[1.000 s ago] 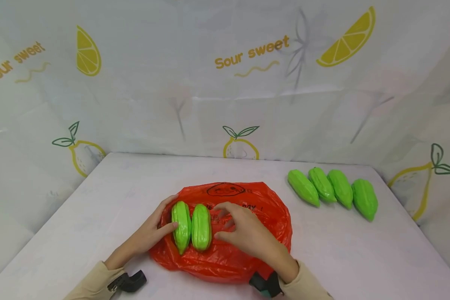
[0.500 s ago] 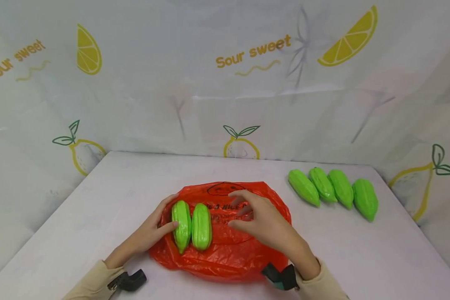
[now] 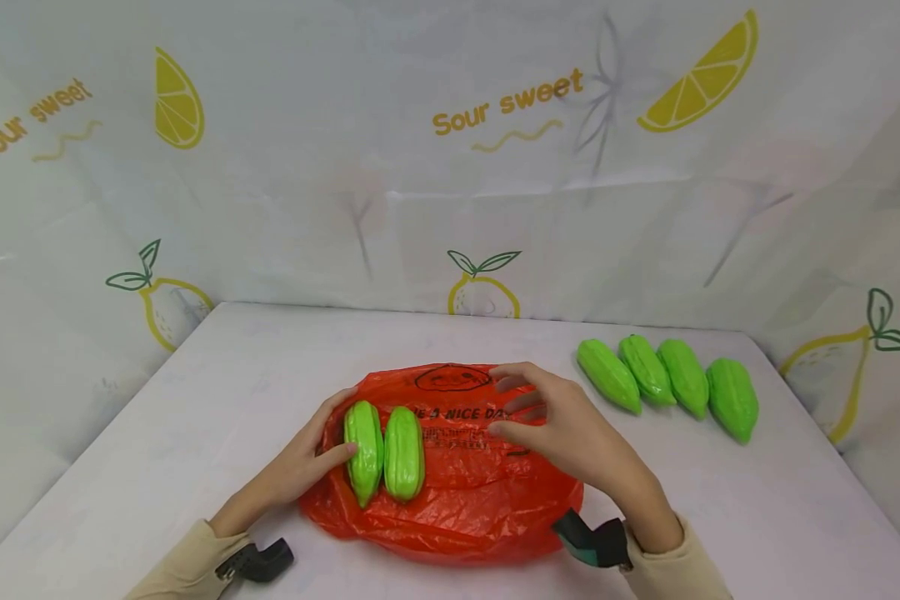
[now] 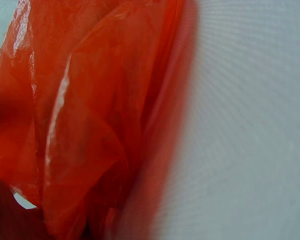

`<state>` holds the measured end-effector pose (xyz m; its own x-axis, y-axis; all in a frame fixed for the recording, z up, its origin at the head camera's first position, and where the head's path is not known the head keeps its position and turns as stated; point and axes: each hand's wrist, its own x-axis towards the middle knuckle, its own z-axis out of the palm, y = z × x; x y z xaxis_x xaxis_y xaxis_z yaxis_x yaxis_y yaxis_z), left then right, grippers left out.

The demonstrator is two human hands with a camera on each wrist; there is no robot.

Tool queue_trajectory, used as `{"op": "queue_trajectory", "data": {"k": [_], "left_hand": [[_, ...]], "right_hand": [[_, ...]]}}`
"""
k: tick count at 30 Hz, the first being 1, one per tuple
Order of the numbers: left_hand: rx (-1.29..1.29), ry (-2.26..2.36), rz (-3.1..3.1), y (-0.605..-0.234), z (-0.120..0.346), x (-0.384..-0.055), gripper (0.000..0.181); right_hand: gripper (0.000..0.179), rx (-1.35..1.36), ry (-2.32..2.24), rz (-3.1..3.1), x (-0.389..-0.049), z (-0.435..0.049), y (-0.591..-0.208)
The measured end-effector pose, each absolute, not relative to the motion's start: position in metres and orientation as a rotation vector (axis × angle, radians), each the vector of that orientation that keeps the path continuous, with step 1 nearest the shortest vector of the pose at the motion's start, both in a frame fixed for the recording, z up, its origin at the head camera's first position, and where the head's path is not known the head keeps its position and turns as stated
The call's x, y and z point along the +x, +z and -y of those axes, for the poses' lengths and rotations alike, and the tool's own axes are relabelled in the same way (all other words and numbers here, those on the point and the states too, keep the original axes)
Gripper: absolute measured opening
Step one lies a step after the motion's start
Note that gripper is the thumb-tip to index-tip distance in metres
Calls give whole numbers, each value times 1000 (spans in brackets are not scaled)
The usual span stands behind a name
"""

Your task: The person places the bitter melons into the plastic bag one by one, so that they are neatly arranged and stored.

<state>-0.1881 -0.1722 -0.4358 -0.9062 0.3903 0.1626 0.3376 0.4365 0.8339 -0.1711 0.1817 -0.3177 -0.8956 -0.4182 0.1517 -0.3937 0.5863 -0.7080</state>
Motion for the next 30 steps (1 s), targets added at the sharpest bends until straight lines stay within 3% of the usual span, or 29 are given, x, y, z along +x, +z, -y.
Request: {"op": "queue_trajectory", "data": {"k": [30], "left_hand": [[662, 1508, -2608, -436, 172, -188, 69]], "right_hand": [[47, -624, -1209, -3004, -204, -237, -332]]}}
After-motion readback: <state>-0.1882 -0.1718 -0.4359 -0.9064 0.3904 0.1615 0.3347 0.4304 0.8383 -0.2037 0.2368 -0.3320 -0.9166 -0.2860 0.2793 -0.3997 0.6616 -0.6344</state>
